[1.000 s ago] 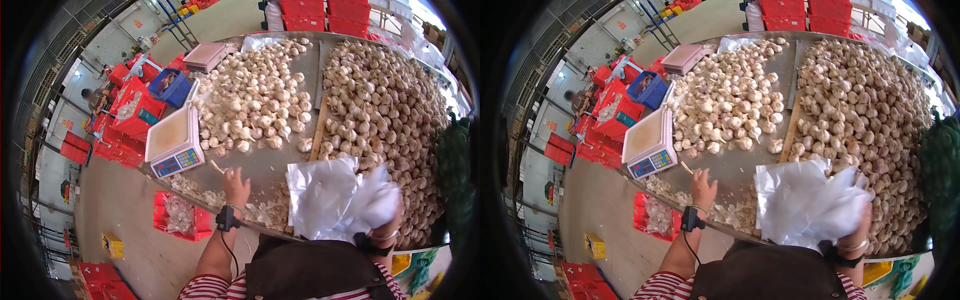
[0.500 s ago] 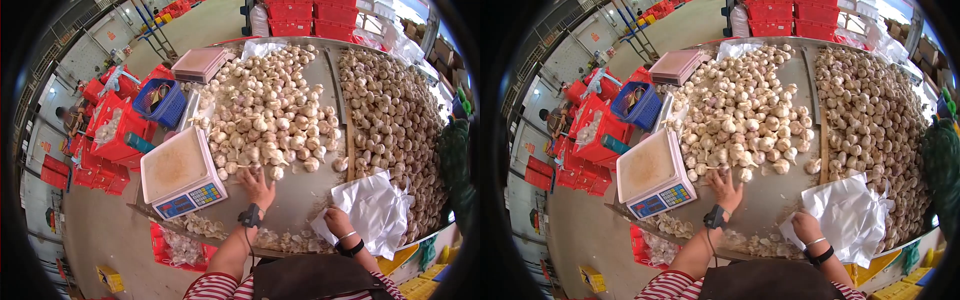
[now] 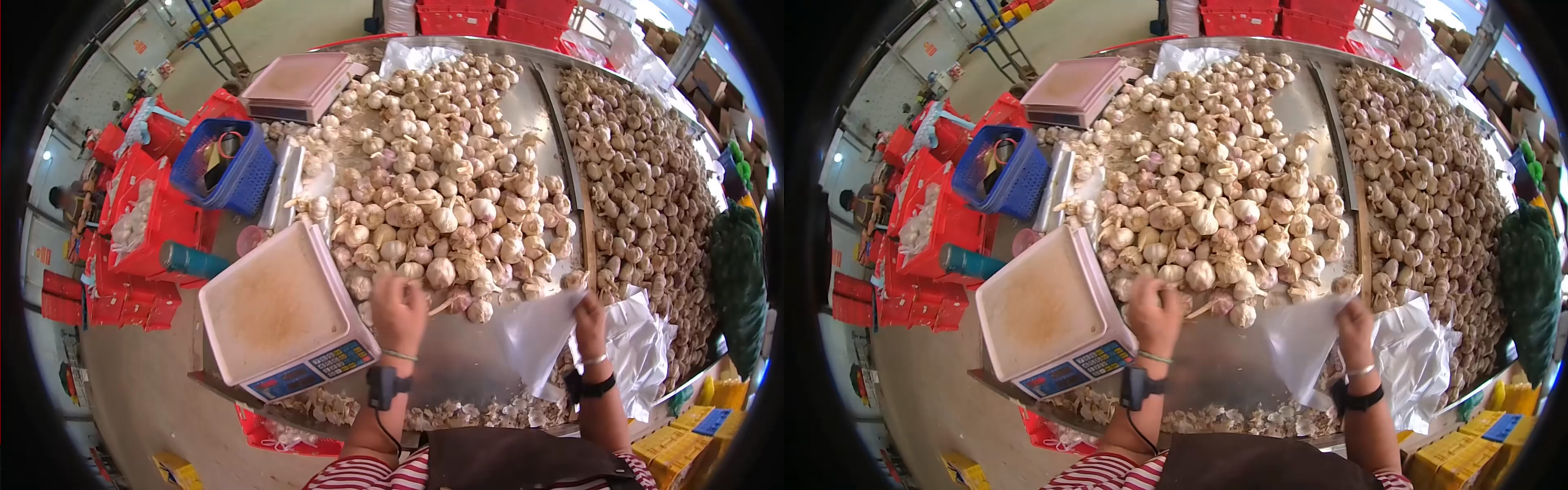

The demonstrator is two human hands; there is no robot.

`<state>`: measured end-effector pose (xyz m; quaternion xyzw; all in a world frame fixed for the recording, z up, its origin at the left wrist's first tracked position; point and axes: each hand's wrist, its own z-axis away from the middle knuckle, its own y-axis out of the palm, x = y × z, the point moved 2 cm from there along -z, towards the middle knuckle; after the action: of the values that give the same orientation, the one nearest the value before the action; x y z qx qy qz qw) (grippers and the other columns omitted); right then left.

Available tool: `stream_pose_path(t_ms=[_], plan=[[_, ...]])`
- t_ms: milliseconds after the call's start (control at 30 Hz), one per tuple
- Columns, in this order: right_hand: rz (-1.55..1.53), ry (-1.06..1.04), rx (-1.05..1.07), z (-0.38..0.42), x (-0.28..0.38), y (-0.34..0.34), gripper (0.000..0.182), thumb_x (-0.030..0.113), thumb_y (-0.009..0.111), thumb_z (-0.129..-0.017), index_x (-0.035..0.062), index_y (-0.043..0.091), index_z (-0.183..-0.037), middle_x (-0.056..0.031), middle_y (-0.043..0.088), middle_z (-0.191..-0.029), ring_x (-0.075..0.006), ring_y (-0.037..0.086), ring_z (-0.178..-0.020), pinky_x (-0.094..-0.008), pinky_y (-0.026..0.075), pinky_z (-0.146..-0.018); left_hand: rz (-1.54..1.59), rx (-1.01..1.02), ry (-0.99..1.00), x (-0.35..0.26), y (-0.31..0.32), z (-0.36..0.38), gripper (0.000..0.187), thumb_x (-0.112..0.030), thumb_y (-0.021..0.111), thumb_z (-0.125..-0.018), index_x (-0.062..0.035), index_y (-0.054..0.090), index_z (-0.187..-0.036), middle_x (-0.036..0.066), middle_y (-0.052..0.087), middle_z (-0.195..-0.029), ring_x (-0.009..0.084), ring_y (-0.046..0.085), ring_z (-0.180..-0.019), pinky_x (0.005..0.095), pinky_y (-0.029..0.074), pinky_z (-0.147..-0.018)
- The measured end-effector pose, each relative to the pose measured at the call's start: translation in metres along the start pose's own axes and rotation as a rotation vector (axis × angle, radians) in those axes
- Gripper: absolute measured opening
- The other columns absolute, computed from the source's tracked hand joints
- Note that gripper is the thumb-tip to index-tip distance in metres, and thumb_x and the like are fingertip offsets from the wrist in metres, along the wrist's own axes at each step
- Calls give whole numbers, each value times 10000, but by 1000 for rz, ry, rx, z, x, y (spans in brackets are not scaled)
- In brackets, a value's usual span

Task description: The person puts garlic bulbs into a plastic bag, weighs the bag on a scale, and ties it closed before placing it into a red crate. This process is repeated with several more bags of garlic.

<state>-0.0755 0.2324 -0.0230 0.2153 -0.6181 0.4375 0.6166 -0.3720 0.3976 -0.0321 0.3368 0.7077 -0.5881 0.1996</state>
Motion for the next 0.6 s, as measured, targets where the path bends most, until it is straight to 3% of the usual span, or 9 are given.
stream_pose_path(t_ms=[33, 100, 167, 200, 300, 467, 500, 567, 600], plan=[[-102, -97, -117, -17, 8, -7, 158, 31, 504, -819, -46, 626, -882, -77, 655, -887, -185, 612, -781, -268, 468, -691, -130, -262, 117, 22, 4, -7, 203, -165, 632, -806, -44, 568, -956, 199, 550, -1167, 381, 512, -1087, 448, 412, -934], [400, -342, -375, -59, -29, -37, 169, 67, 514, -836, -43, 632, -883, -52, 633, -877, -123, 568, -747, -245, 437, -667, -311, -227, -41, 47, 16, -16, 394, -281, 594, -853, -45, 537, -1163, 254, 381, -1358, 429, 350, -1250, 516, 311, -1020], [324, -85, -190, -87, -57, -48, 193, 119, 522, -863, -7, 660, -907, -8, 619, -846, -83, 527, -707, -234, 419, -635, -565, -103, -123, 46, 38, -18, 459, -374, 509, -901, -65, 519, -1240, 257, 331, -1396, 429, 292, -1291, 540, 318, -1011], [58, 198, -190, -87, -53, -36, 170, 136, 535, -871, 37, 672, -887, 31, 579, -759, -59, 492, -668, -216, 393, -587, -511, -73, -172, 42, 41, -21, 470, -402, 475, -914, -79, 519, -1253, 255, 326, -1400, 426, 284, -1297, 546, 326, -1003], [-74, 192, -237, -103, -114, -6, 132, 136, 555, -859, 64, 605, -760, 73, 490, -634, -38, 414, -547, -224, 331, -460, -423, -46, -253, 28, 42, -25, 503, -461, 419, -938, -91, 525, -1263, 247, 317, -1406, 410, 266, -1309, 531, 347, -996], [-466, 292, -336, -90, -74, 79, 113, 129, 545, -848, 60, 593, -773, 44, 523, -674, -53, 466, -575, -221, 380, -499, -278, -88, -64, 23, 59, -14, 573, -426, 470, -903, -2, 451, -1288, 271, 364, -1343, 425, 350, -1243, 535, 326, -993], [-468, 225, -277, -86, -69, 88, 124, 125, 554, -838, 55, 595, -744, 23, 554, -743, -67, 490, -631, -223, 402, -562, -234, -42, -19, 11, 57, -13, 618, -403, 480, -906, 47, 377, -1317, 290, 359, -1351, 447, 381, -1226, 516, 306, -1031], [-88, -233, -313, -94, -81, 111, 106, 90, 513, -830, 46, 608, -817, 25, 527, -706, -95, 474, -587, -244, 392, -542, -195, -79, 20, 4, 76, -5, 703, -398, 532, -872, 39, 293, -1368, 264, 330, -1386, 421, 317, -1290, 526, 284, -1042], [-90, -233, -316, -94, -77, 110, 106, 90, 513, -830, 46, 608, -817, 25, 527, -706, -95, 474, -587, -244, 392, -542, -219, -73, -5, 0, 84, -3, 756, -392, 556, -860, 47, 240, -1387, 259, 311, -1403, 414, 298, -1308, 536, 262, -1057]])
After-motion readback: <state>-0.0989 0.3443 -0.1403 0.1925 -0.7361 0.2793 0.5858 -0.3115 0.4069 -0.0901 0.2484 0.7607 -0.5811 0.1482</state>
